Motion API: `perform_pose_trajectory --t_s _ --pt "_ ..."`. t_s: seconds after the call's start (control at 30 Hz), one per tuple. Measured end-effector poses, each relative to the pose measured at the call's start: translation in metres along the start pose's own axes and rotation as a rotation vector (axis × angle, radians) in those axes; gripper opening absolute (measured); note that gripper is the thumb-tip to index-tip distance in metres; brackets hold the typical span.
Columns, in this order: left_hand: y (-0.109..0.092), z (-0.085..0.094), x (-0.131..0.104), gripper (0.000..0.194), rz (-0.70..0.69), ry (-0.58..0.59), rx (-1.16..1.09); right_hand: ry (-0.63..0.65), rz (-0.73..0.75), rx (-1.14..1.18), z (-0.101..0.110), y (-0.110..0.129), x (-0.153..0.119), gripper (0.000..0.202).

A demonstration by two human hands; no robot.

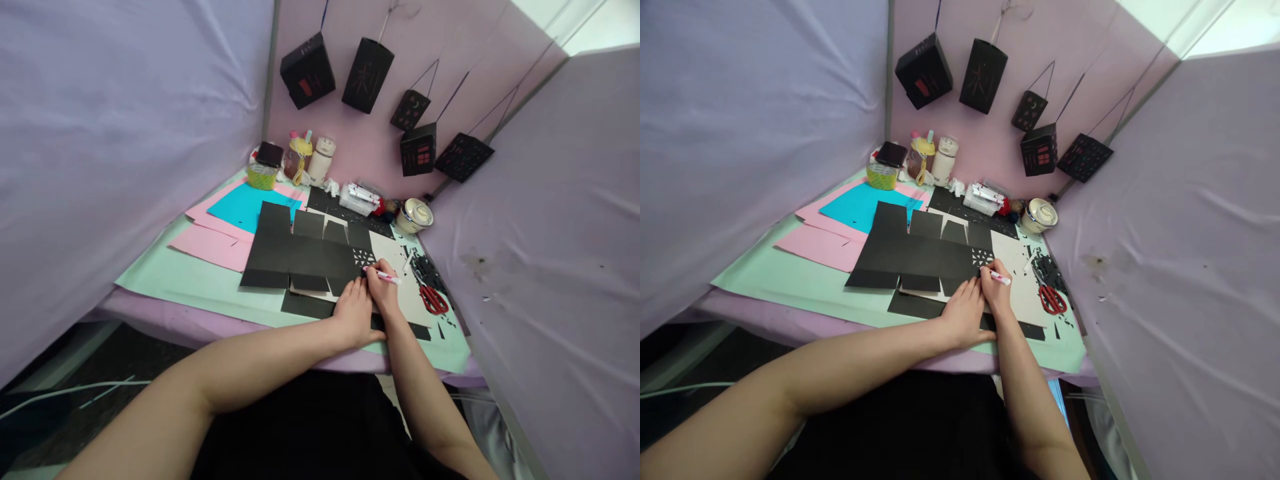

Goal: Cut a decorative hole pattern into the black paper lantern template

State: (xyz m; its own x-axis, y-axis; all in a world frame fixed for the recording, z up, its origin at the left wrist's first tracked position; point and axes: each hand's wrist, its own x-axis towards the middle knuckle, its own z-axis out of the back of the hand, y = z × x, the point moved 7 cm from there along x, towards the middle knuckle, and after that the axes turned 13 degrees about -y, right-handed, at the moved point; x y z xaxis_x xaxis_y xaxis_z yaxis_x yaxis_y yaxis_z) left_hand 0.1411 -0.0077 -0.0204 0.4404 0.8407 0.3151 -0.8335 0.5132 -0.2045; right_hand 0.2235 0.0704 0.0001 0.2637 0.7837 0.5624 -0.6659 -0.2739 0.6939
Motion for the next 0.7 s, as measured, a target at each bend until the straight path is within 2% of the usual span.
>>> perform_pose_trajectory --t_s 0.7 --pt "0.0005 -0.0036 0.0013 0.111 0.013 -0.006 -0.011 0.018 -0.045 0.042 -0.0008 -0.0040 -0.0010 0.017"
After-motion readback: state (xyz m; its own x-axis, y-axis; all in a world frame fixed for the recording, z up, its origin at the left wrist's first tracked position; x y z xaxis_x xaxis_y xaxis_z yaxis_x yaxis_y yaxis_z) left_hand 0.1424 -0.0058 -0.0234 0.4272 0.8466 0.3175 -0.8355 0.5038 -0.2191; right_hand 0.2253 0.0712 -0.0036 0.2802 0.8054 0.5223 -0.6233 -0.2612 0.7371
